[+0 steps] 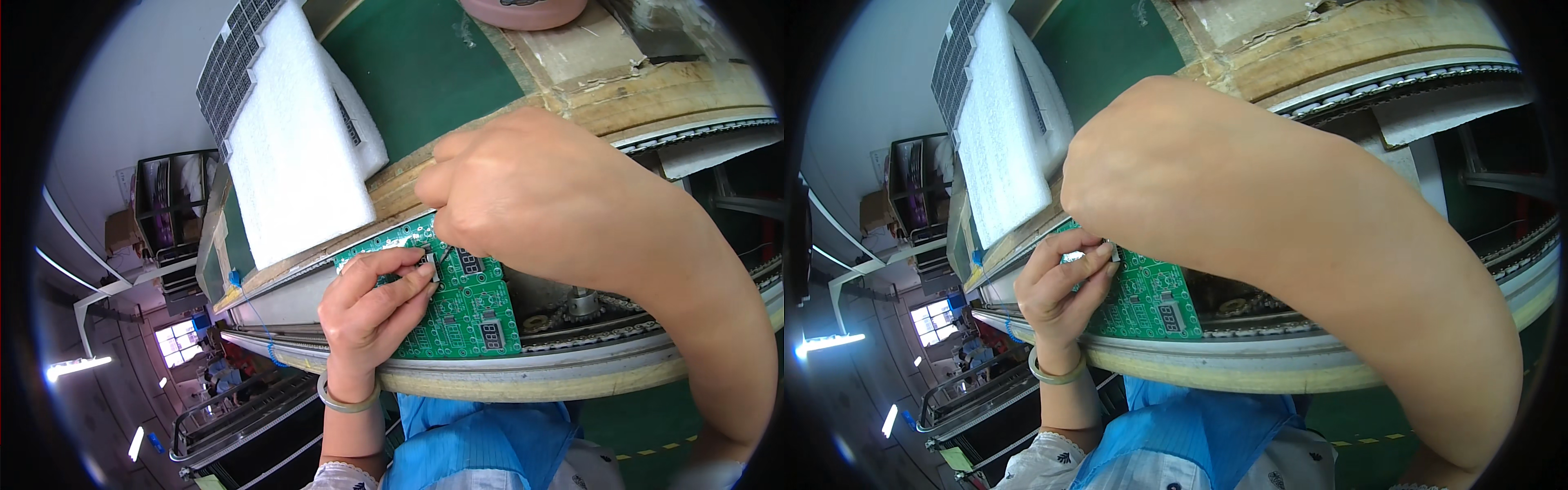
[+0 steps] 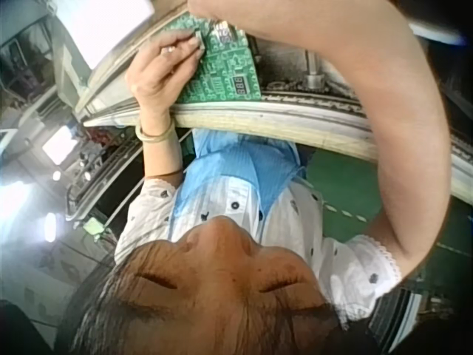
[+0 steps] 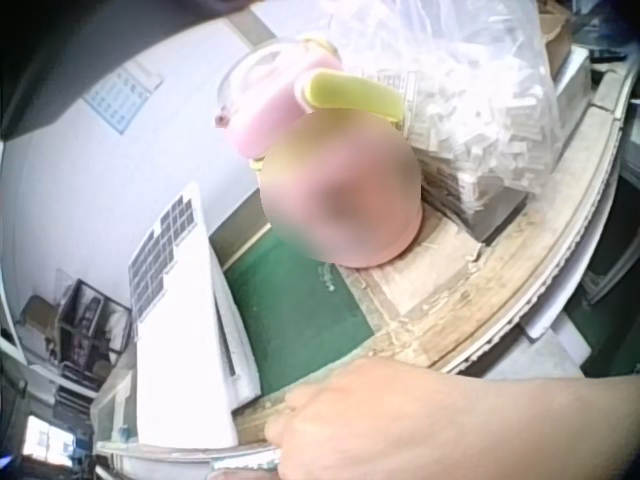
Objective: The person places small rectangular electronic components onto a green circuit board using tweezers and their fingers. They repeatedly pick components from a white foam sheet, position them on the board, and press them into place.
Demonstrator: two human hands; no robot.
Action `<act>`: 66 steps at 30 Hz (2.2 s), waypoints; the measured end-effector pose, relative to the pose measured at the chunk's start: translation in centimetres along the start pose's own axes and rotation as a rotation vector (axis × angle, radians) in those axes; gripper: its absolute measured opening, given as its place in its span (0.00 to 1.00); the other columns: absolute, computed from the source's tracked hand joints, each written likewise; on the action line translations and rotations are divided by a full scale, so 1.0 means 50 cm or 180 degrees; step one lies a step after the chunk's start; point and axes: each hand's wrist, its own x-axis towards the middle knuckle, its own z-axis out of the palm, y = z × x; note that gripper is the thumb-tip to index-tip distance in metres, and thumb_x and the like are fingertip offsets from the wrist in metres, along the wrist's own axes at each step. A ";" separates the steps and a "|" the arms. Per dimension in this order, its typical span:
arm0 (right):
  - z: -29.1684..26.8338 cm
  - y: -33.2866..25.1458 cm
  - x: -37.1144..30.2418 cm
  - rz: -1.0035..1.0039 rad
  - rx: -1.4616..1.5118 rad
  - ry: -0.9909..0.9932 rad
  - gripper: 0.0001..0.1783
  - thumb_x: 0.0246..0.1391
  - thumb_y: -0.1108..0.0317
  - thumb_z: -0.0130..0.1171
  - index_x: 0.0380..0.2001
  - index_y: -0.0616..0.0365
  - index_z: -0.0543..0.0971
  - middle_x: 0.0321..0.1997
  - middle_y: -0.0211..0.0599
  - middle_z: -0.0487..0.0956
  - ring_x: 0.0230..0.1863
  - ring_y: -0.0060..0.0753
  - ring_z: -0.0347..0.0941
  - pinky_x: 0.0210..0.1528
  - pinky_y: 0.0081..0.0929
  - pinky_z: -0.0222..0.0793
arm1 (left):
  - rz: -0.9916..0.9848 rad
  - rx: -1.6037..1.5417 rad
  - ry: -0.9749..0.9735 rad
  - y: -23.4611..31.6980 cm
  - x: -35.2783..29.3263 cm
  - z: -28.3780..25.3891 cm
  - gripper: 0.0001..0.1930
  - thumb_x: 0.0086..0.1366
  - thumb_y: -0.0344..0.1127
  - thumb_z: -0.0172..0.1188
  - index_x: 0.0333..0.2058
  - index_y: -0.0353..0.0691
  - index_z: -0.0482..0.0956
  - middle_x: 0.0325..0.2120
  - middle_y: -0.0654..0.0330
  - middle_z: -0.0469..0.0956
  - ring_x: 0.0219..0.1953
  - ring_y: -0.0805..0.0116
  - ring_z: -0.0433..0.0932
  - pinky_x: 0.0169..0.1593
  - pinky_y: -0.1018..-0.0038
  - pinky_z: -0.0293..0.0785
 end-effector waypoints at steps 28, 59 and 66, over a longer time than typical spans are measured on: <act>-0.004 -0.001 -0.004 -0.0018 0.0227 0.0264 0.07 0.36 0.68 0.63 0.13 0.57 0.77 0.24 0.31 0.75 0.35 0.37 0.77 0.31 0.36 0.73 | 0.0031 0.0028 -0.0098 -0.001 -0.002 -0.007 0.12 0.49 0.23 0.76 0.35 0.36 0.89 0.37 0.55 0.86 0.34 0.64 0.83 0.40 0.71 0.79; -0.005 -0.035 0.005 0.0158 0.0203 -0.0105 0.03 0.38 0.68 0.64 0.17 0.53 0.81 0.26 0.28 0.77 0.37 0.31 0.78 0.35 0.30 0.75 | 0.0042 0.0067 -0.0111 0.000 -0.001 -0.010 0.11 0.49 0.23 0.76 0.33 0.34 0.88 0.37 0.54 0.85 0.33 0.63 0.84 0.40 0.70 0.79; -0.019 -0.030 0.012 -0.0053 0.0254 -0.0107 0.03 0.40 0.68 0.64 0.18 0.52 0.83 0.26 0.28 0.78 0.39 0.31 0.79 0.36 0.29 0.75 | 0.0047 0.0101 -0.0147 0.000 -0.003 -0.012 0.11 0.49 0.22 0.76 0.33 0.34 0.87 0.36 0.54 0.86 0.34 0.63 0.84 0.40 0.69 0.79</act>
